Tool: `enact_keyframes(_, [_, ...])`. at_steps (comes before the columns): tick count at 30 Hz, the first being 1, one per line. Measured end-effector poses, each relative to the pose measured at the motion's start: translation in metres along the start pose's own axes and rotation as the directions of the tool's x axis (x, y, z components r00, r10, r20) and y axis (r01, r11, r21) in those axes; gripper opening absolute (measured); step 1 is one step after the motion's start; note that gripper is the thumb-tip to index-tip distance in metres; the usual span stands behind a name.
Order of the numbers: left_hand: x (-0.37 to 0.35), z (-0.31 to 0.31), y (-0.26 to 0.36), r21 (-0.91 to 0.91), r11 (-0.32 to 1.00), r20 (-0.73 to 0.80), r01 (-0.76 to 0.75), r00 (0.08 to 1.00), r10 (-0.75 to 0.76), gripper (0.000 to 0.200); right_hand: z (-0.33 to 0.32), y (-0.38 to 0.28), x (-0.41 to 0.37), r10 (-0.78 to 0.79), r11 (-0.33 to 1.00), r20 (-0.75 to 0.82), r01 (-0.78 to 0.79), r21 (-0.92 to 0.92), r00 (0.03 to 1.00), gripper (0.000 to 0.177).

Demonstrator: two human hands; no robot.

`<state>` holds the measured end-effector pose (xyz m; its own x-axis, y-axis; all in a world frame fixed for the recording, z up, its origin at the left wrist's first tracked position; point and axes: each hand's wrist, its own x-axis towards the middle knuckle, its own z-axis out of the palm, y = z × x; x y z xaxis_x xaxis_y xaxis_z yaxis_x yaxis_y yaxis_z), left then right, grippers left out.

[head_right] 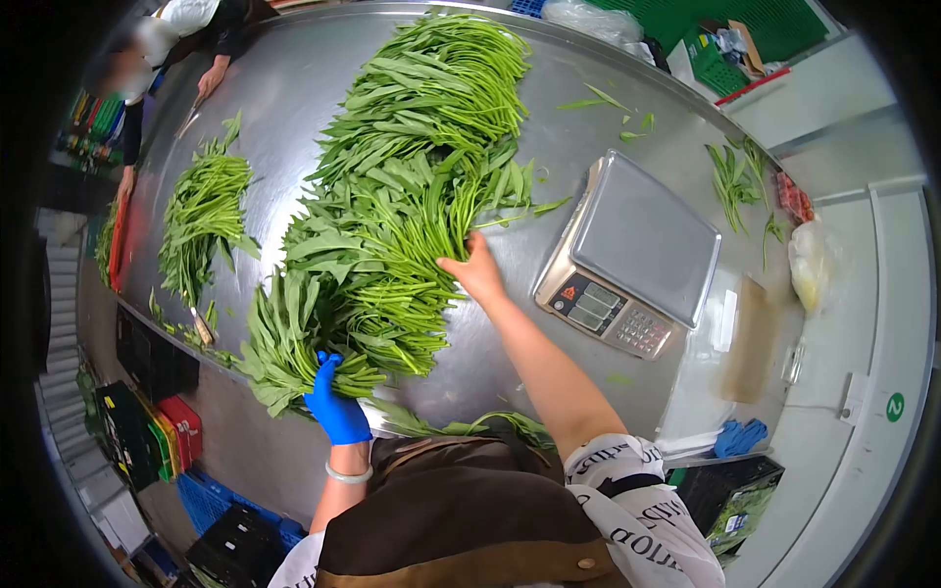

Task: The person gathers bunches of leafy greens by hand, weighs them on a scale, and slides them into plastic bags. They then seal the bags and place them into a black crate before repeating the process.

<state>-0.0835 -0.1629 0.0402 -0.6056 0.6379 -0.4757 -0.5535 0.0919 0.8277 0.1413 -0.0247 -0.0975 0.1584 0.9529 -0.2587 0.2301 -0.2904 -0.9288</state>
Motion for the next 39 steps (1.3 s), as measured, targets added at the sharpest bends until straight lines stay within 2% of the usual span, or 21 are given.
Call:
enact_keyframes(1, [0.000,0.007,0.000,0.048,0.998,0.054,-0.030,0.998,0.027,0.032,-0.001,-0.004,0.002,0.033,0.999,0.107,-0.031,-0.026,0.994,0.066])
enact_keyframes(2, [0.001,0.012,0.001,0.094,0.994,0.109,-0.064,0.993,0.053,0.032,0.002,-0.003,0.005,-0.012,0.977,0.034,0.019,-0.212,0.999,0.053])
enact_keyframes(3, [0.004,0.017,0.002,0.135,0.986,0.165,-0.101,0.983,0.079,0.032,0.000,-0.005,0.008,-0.037,0.967,0.032,0.043,-0.252,0.999,0.049])
enact_keyframes(5, [0.012,0.027,0.004,0.133,0.990,0.238,-0.048,0.971,0.015,0.032,-0.010,-0.023,0.010,-0.088,0.938,0.032,0.093,-0.335,0.996,0.043])
enact_keyframes(6, [0.014,0.033,0.006,0.106,0.994,0.249,-0.001,0.968,-0.026,0.032,-0.017,-0.035,0.005,-0.103,0.964,-0.029,0.093,-0.248,0.994,0.036])
enact_keyframes(9, [0.019,0.042,0.000,0.072,0.993,0.250,0.088,0.963,-0.104,0.034,-0.038,-0.024,0.009,0.044,0.999,-0.180,-0.046,-0.008,0.983,0.034])
enact_keyframes(10, [0.018,0.046,-0.001,0.073,0.991,0.242,0.110,0.962,-0.124,0.035,-0.043,-0.020,0.011,0.109,0.993,-0.193,-0.097,0.074,0.975,0.032])
enact_keyframes(13, [0.020,0.048,-0.008,0.113,0.983,0.237,0.147,0.956,-0.171,0.035,-0.053,-0.012,0.010,0.213,0.918,-0.074,-0.174,0.356,0.974,0.035])
enact_keyframes(19, [0.026,0.054,-0.013,0.151,0.982,0.266,0.109,0.953,-0.147,0.034,-0.022,-0.019,0.008,0.027,0.971,-0.107,0.000,0.239,0.994,0.050])
enact_keyframes(20, [0.027,0.056,-0.012,0.149,0.983,0.268,0.107,0.953,-0.144,0.033,-0.016,-0.008,0.012,-0.002,0.993,-0.134,0.018,0.114,0.991,0.048])
enact_keyframes(23, [0.027,0.060,-0.009,0.166,0.981,0.229,0.098,0.964,-0.135,0.033,-0.024,-0.006,0.015,0.114,0.993,0.026,-0.114,0.016,0.993,0.048])
enact_keyframes(24, [0.028,0.059,-0.010,0.168,0.981,0.240,0.097,0.961,-0.136,0.033,-0.033,-0.009,0.017,0.182,0.974,0.022,-0.183,0.130,0.983,0.037])
enact_keyframes(25, [0.031,0.056,-0.010,0.167,0.981,0.247,0.096,0.960,-0.136,0.033,-0.046,-0.024,0.017,0.214,0.916,0.025,-0.210,0.343,0.976,0.033])
enact_keyframes(27, [0.031,0.051,-0.011,0.178,0.980,0.236,0.091,0.963,-0.132,0.033,-0.071,-0.046,0.012,0.277,0.666,0.062,-0.238,0.707,0.959,0.025])
enact_keyframes(29, [0.029,0.051,-0.011,0.199,0.977,0.219,0.078,0.968,-0.122,0.033,-0.093,-0.034,0.014,0.229,0.473,0.161,-0.254,0.844,0.960,0.019])
enact_keyframes(30, [0.029,0.048,-0.014,0.188,0.979,0.231,0.085,0.964,-0.128,0.034,-0.101,-0.028,0.016,0.193,0.367,0.201,-0.260,0.893,0.960,0.017])
enact_keyframes(33, [0.026,0.048,-0.018,0.207,0.976,0.259,0.066,0.958,-0.120,0.034,-0.106,-0.037,0.006,0.270,0.294,0.251,-0.328,0.898,0.930,0.023])
enact_keyframes(34, [0.023,0.052,-0.017,0.197,0.979,0.265,0.055,0.958,-0.107,0.034,-0.106,-0.034,0.003,0.189,0.268,0.300,-0.343,0.900,0.935,0.030])
enact_keyframes(37, [0.014,0.062,-0.011,0.188,0.982,0.279,0.033,0.956,-0.086,0.034,-0.103,-0.034,-0.004,0.143,0.270,0.313,-0.341,0.900,0.939,0.034])
enact_keyframes(38, [0.015,0.061,-0.012,0.185,0.982,0.291,0.037,0.952,-0.091,0.034,-0.103,-0.046,-0.010,0.182,0.310,0.256,-0.303,0.901,0.949,0.033])
enact_keyframes(39, [0.014,0.060,-0.009,0.178,0.983,0.289,0.037,0.953,-0.088,0.034,-0.101,-0.049,-0.013,0.086,0.297,0.258,-0.272,0.915,0.962,0.032])
